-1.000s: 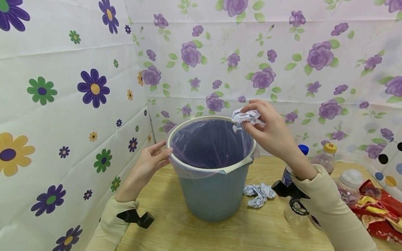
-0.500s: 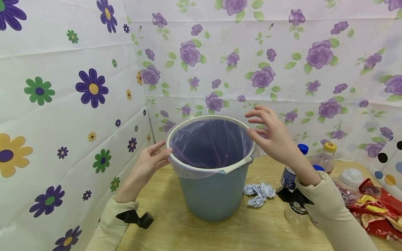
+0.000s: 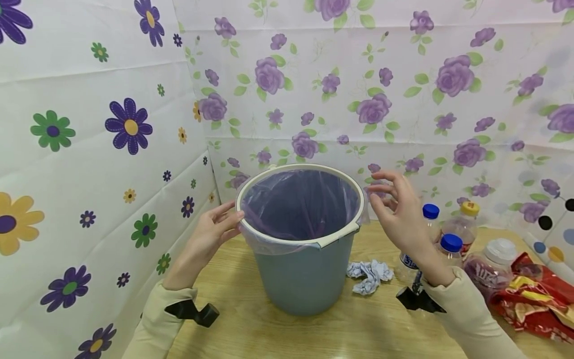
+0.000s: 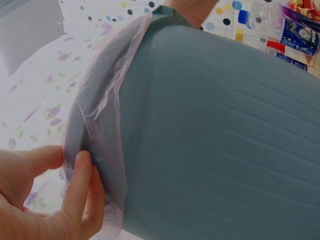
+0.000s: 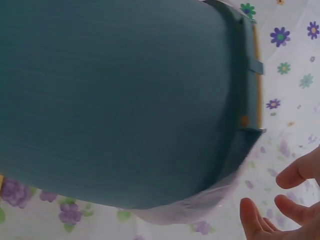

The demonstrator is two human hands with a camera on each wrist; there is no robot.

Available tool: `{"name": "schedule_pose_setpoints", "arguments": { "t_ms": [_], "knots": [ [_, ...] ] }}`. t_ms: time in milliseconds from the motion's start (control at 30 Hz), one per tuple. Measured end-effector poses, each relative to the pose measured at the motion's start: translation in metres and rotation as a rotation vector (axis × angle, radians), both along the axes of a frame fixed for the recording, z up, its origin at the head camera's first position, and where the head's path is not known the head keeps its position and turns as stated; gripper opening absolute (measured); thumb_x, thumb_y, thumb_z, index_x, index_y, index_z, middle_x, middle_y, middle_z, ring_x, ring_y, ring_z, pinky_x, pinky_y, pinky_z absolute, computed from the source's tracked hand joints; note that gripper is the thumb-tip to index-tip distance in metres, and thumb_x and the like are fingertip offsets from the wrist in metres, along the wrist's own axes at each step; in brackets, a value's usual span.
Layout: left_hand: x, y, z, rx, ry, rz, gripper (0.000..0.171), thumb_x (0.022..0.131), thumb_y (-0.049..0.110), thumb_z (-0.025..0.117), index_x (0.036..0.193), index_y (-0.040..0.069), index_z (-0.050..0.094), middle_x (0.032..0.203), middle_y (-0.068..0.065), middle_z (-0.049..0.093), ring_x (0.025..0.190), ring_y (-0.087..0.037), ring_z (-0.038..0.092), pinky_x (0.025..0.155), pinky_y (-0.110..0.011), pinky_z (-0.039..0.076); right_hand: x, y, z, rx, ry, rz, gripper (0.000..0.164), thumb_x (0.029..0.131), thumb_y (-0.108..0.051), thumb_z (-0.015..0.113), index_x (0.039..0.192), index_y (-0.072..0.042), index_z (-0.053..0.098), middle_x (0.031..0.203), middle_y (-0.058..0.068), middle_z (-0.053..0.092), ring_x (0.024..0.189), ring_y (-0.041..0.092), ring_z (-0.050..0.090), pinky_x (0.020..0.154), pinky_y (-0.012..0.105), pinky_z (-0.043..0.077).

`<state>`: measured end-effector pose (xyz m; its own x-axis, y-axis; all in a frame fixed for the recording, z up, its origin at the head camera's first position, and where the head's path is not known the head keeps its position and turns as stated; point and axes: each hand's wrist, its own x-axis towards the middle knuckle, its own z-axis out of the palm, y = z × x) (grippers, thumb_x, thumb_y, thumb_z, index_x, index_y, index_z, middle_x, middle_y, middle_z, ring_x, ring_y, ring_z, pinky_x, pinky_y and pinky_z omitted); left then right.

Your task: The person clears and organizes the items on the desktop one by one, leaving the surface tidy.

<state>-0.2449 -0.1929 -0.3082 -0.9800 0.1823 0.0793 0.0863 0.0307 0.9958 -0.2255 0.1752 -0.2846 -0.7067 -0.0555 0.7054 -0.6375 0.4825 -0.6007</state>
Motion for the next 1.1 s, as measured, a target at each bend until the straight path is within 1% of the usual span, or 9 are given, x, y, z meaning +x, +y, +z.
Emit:
{"name": "schedule_pose_setpoints", "arguments": {
  "t_ms": [167, 267, 400, 533, 600, 700, 800, 900, 1100],
  "knots": [
    [0.0, 0.0, 0.0, -0.013, 0.003, -0.009, 0.068, 0.098, 0.019, 0.057, 0.151, -0.002, 0.022, 0.138, -0.026, 0.05, 0.104, -0.004, 0.063, 0.092, -0.02, 0.054, -0.002, 0.003, -0.016, -0.033, 0.003, -0.037, 0.034, 0.096, -0.004, 0.052, 0.13, -0.005, 0.051, 0.127, 0.012, 0.05, 0.1, 0.001, 0.06, 0.075, 0.004, 0.048],
    [0.0, 0.0, 0.0, -0.013, 0.0, -0.012, 0.068, 0.098, 0.019, 0.057, 0.151, -0.002, 0.021, 0.14, -0.027, 0.047, 0.105, -0.004, 0.063, 0.093, -0.02, 0.054, -0.004, 0.006, -0.024, -0.047, 0.014, -0.057, 0.033, 0.096, -0.003, 0.052, 0.129, -0.004, 0.051, 0.127, 0.012, 0.05, 0.098, -0.002, 0.059, 0.07, 0.005, 0.047],
    [0.0, 0.0, 0.0, -0.003, 0.001, -0.008, 0.068, 0.098, 0.019, 0.057, 0.151, -0.002, 0.022, 0.139, -0.026, 0.048, 0.106, -0.004, 0.063, 0.093, -0.02, 0.054, -0.008, 0.01, -0.037, -0.034, 0.008, -0.089, 0.032, 0.095, -0.001, 0.05, 0.127, -0.002, 0.052, 0.126, 0.016, 0.047, 0.099, 0.013, 0.063, 0.07, 0.004, 0.047],
    [0.001, 0.0, 0.001, 0.005, -0.002, -0.007, 0.067, 0.098, 0.019, 0.057, 0.151, -0.002, 0.023, 0.14, -0.026, 0.047, 0.107, -0.005, 0.063, 0.093, -0.02, 0.053, -0.012, 0.012, -0.051, 0.002, -0.046, -0.105, 0.031, 0.094, 0.0, 0.049, 0.126, -0.003, 0.052, 0.125, 0.02, 0.044, 0.1, 0.03, 0.064, 0.074, 0.002, 0.048],
    [0.001, 0.0, 0.001, 0.006, -0.004, -0.012, 0.067, 0.098, 0.019, 0.057, 0.151, -0.001, 0.023, 0.142, -0.026, 0.046, 0.108, -0.005, 0.062, 0.093, -0.02, 0.053, -0.013, 0.012, -0.056, 0.03, -0.072, -0.116, 0.032, 0.094, 0.0, 0.049, 0.126, -0.003, 0.052, 0.124, 0.021, 0.044, 0.1, 0.033, 0.063, 0.075, 0.008, 0.052],
    [0.001, 0.0, 0.001, 0.003, -0.002, -0.017, 0.066, 0.098, 0.019, 0.057, 0.151, -0.001, 0.023, 0.142, -0.026, 0.046, 0.108, -0.005, 0.062, 0.093, -0.02, 0.054, -0.013, 0.013, -0.06, 0.073, -0.114, -0.122, 0.033, 0.094, 0.0, 0.05, 0.127, -0.003, 0.051, 0.124, 0.021, 0.044, 0.102, 0.034, 0.062, 0.077, 0.027, 0.059],
    [0.0, 0.0, 0.001, -0.001, 0.003, -0.023, 0.066, 0.098, 0.019, 0.057, 0.151, -0.001, 0.023, 0.14, -0.025, 0.048, 0.107, -0.005, 0.063, 0.092, -0.02, 0.054, -0.013, 0.014, -0.062, 0.114, -0.169, -0.114, 0.036, 0.094, -0.001, 0.05, 0.13, -0.001, 0.048, 0.127, 0.024, 0.042, 0.104, 0.038, 0.06, 0.078, 0.046, 0.059],
    [0.0, -0.001, 0.001, -0.004, 0.008, -0.025, 0.066, 0.098, 0.019, 0.057, 0.151, -0.002, 0.024, 0.139, -0.024, 0.05, 0.107, -0.006, 0.063, 0.092, -0.02, 0.054, -0.013, 0.015, -0.064, 0.145, -0.243, -0.096, 0.038, 0.094, -0.002, 0.05, 0.132, 0.001, 0.046, 0.131, 0.027, 0.039, 0.107, 0.041, 0.057, 0.08, 0.05, 0.058],
    [0.0, -0.002, 0.0, 0.0, 0.007, -0.031, 0.066, 0.098, 0.019, 0.057, 0.151, -0.002, 0.023, 0.142, -0.026, 0.046, 0.11, -0.006, 0.062, 0.094, -0.02, 0.053, -0.013, 0.02, -0.072, 0.219, -0.335, -0.08, 0.033, 0.096, -0.005, 0.051, 0.128, 0.003, 0.049, 0.129, 0.031, 0.039, 0.109, 0.045, 0.055, 0.078, 0.047, 0.059]
  ]
}}
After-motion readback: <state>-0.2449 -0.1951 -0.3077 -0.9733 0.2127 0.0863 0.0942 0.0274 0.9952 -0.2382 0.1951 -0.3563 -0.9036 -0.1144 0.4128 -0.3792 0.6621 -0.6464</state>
